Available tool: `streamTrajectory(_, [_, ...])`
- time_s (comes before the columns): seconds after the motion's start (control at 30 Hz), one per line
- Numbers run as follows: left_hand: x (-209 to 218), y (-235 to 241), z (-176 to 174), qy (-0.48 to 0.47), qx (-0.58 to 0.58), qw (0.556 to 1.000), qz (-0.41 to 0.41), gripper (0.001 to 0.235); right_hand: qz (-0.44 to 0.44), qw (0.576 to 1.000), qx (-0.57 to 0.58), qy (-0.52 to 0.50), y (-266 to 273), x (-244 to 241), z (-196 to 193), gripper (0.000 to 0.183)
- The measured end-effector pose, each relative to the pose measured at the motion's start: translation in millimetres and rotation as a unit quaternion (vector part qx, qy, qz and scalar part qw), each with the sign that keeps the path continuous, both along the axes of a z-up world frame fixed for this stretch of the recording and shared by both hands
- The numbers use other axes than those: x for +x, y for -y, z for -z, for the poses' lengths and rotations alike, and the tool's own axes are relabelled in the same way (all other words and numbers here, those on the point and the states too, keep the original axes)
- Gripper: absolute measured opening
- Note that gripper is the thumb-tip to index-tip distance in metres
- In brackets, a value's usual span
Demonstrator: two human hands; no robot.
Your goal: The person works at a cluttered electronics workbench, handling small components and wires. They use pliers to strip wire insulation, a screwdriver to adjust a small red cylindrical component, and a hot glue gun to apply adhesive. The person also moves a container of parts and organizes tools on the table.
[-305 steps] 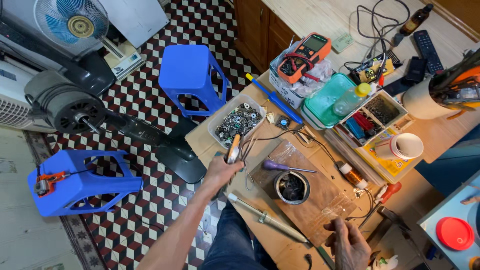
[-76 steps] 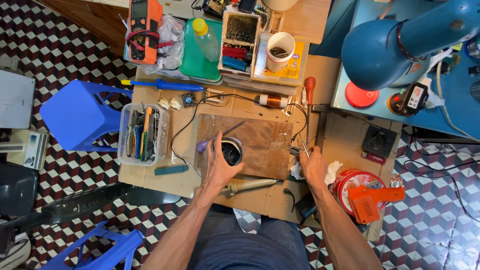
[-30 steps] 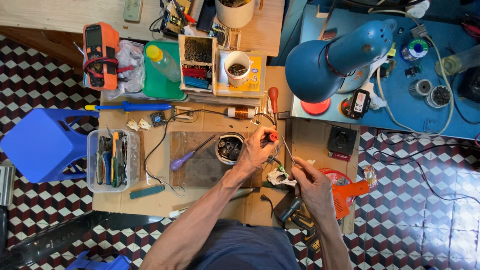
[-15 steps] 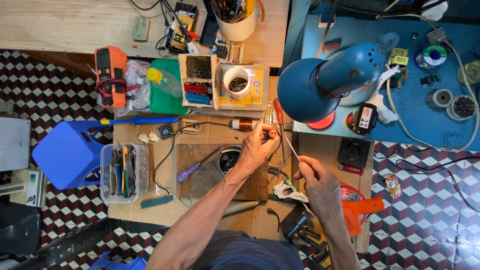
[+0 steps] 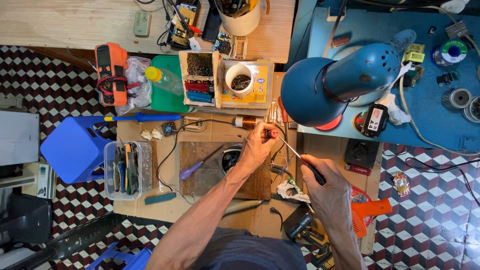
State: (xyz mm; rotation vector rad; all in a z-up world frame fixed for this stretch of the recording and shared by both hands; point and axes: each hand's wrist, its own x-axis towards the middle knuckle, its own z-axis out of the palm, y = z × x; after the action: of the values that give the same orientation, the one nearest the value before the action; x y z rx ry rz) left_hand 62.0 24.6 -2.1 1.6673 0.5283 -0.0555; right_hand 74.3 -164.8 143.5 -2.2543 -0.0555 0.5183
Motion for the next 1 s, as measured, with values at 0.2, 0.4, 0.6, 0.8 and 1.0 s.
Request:
streamTrajectory(0.2, [-0.4,-2.2,-2.6,-0.014,0.036,0.999,0.003,0.021,-0.023,0.999,-0.004,0.046,-2.8,3.6,1.8,0.024])
streamTrajectory(0.4, [-2.8,-3.9,-10.9,0.008,0.090,0.996,0.016,0.020,-0.039,0.998,-0.003,0.042,-1.9,5.1,5.9,0.024])
streamTrajectory(0.6, [-5.5,-6.5,-26.7,0.051,0.103,0.993,0.043,0.018,-0.054,0.998,-0.026,0.020,-1.1,7.1,11.8,0.025])
streamTrajectory(0.8, [-9.8,-12.9,-23.8,0.113,0.170,0.975,0.083,0.030,-0.065,0.997,-0.045,-0.005,3.6,6.8,17.3,0.026])
streamTrajectory(1.0, [-13.3,-18.8,-18.1,0.163,0.240,0.949,0.127,0.028,-0.087,0.996,0.009,-0.016,17.9,14.1,27.6,0.025])
